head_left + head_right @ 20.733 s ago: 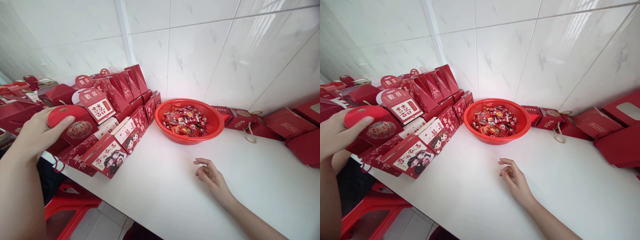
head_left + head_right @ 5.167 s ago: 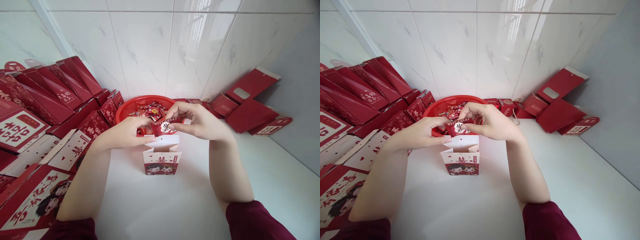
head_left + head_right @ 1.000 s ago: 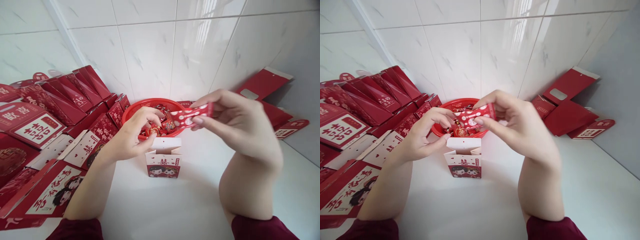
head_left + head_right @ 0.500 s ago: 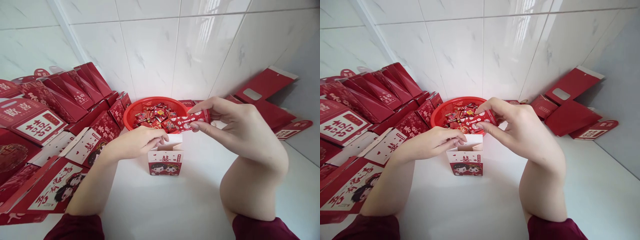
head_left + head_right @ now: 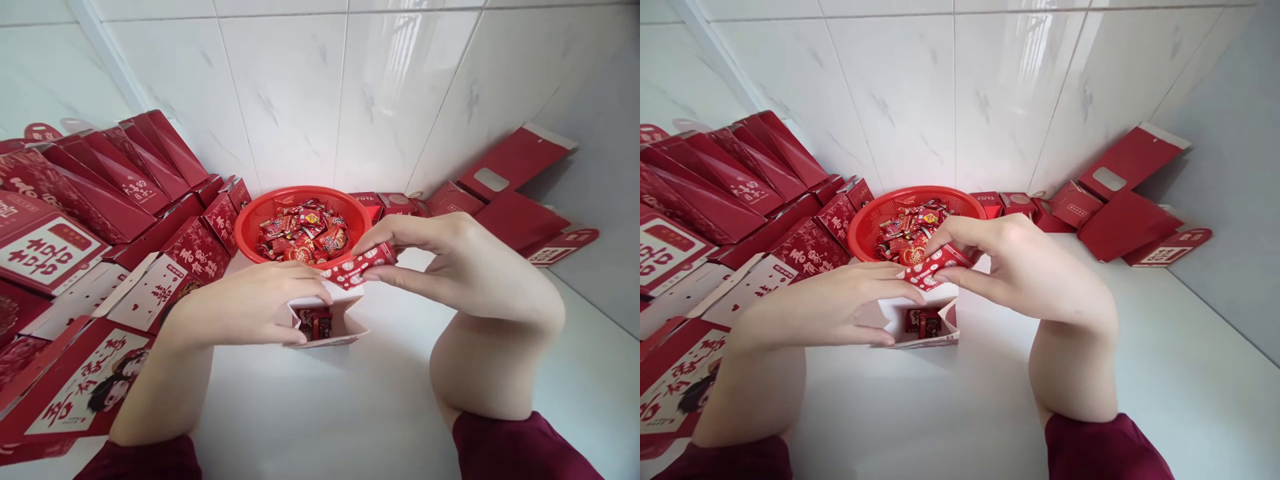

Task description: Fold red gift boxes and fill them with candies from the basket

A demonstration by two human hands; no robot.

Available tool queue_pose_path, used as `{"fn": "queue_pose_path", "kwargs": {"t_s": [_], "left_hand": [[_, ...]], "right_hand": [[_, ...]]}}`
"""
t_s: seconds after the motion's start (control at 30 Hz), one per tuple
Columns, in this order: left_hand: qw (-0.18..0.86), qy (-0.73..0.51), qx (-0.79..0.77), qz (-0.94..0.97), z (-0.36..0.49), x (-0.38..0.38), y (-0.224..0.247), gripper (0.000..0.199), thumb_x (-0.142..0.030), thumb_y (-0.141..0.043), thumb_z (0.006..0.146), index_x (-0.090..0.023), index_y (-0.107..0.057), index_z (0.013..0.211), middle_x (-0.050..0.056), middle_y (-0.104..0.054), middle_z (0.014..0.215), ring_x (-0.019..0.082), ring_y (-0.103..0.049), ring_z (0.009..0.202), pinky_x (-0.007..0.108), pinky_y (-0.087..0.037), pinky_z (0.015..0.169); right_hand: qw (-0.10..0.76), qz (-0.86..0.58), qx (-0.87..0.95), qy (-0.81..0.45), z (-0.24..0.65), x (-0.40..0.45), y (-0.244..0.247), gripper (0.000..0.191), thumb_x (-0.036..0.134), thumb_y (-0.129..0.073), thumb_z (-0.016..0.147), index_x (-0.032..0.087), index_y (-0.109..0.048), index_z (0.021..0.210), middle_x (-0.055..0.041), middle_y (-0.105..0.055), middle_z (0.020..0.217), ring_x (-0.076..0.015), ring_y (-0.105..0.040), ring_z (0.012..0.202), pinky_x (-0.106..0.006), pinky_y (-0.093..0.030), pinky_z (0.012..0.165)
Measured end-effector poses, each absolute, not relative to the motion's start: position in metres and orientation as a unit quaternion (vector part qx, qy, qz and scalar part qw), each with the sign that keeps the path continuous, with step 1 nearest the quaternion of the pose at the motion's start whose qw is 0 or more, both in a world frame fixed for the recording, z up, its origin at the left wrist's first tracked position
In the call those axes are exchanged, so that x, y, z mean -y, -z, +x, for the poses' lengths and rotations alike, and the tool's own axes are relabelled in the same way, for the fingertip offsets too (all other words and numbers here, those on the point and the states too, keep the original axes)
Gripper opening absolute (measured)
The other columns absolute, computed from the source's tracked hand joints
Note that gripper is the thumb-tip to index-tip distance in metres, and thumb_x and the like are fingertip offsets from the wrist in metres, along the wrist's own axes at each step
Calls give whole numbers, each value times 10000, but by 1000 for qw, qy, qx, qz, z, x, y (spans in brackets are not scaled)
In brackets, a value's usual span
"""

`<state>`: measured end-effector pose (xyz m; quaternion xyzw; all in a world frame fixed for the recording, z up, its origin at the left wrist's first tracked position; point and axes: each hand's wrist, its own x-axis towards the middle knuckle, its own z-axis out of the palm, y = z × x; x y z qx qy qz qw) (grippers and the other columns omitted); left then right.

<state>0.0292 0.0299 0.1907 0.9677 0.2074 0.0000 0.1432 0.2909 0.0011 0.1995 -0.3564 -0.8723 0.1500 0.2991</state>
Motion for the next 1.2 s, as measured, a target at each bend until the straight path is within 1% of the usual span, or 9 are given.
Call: {"fn": "queue_pose_path", "kwargs": {"t_s": [0.07, 0.2, 0.37, 0.5, 0.7, 0.87, 0.93, 1.07, 1.2], "left_hand": [[140, 4, -218, 966, 28, -24, -190, 485, -397, -707, 840, -314, -574, 1299, 8, -610, 1320, 237, -569, 1200, 315, -441, 1002], [143, 17, -218, 965, 26, -20, -188, 534, -433, -726, 820, -280, -563, 1305, 25, -555, 1399, 254, -501, 1304, 343, -394, 1085], [160, 26, -223, 961, 28, -23, -189, 503, -441, -718, 821, -274, -571, 1272, 20, -495, 1474, 265, -444, 1366, 350, -371, 1108], [182, 9, -228, 956, 29, -24, -188, 400, -438, -730, 802, -267, -625, 1148, 25, -558, 1398, 283, -506, 1303, 361, -407, 1065], [166, -13, -209, 964, 30, -25, -187, 488, -448, -725, 799, -260, -570, 1222, 46, -574, 1351, 290, -525, 1257, 380, -399, 1046], [170, 0, -226, 959, 29, -25, -189, 413, -423, -729, 800, -253, -576, 1143, 35, -616, 1223, 269, -554, 1188, 352, -422, 976], [173, 6, -231, 957, 29, -25, -189, 409, -408, -729, 803, -253, -574, 1149, 34, -614, 1223, 263, -549, 1196, 346, -415, 987], [169, 9, -235, 957, 27, -27, -187, 472, -420, -732, 802, -262, -563, 1214, 50, -562, 1336, 278, -506, 1262, 353, -381, 1038], [178, 11, -242, 954, 28, -28, -187, 435, -377, -738, 798, -260, -588, 1190, 34, -605, 1275, 263, -550, 1200, 327, -405, 1002]], "right_hand": [[297, -332, 878, -172, 292, 2, -201, 233, 369, -608, 917, 231, -670, 1094, -37, -724, 998, -182, -682, 847, -297, -538, 720], [290, -303, 886, -198, 295, 6, -204, 212, 365, -630, 910, 216, -674, 1055, -33, -730, 968, -170, -688, 852, -275, -543, 716], [286, -244, 902, -213, 289, 5, -205, 166, 331, -634, 920, 192, -669, 1004, -31, -730, 934, -136, -682, 817, -236, -527, 691], [256, -199, 920, -222, 278, 2, -203, 113, 264, -616, 934, 184, -669, 993, -23, -730, 935, -118, -672, 813, -223, -507, 706], [204, -230, 923, -230, 269, -2, -195, 59, 194, -632, 901, 188, -660, 952, 1, -728, 917, -100, -655, 739, -207, -479, 660], [178, -247, 918, -254, 264, -6, -191, 65, 185, -613, 900, 198, -657, 945, 5, -724, 885, -114, -643, 715, -227, -474, 658], [171, -253, 916, -261, 262, -7, -191, 79, 199, -603, 910, 201, -660, 964, -6, -727, 914, -126, -650, 746, -238, -472, 665], [166, -262, 914, -261, 260, -10, -190, 112, 191, -592, 910, 212, -661, 996, -12, -727, 950, -144, -658, 798, -251, -468, 682], [150, -267, 913, -268, 260, -11, -189, 100, 179, -592, 905, 207, -665, 967, -4, -726, 923, -130, -649, 758, -245, -462, 677]]}}
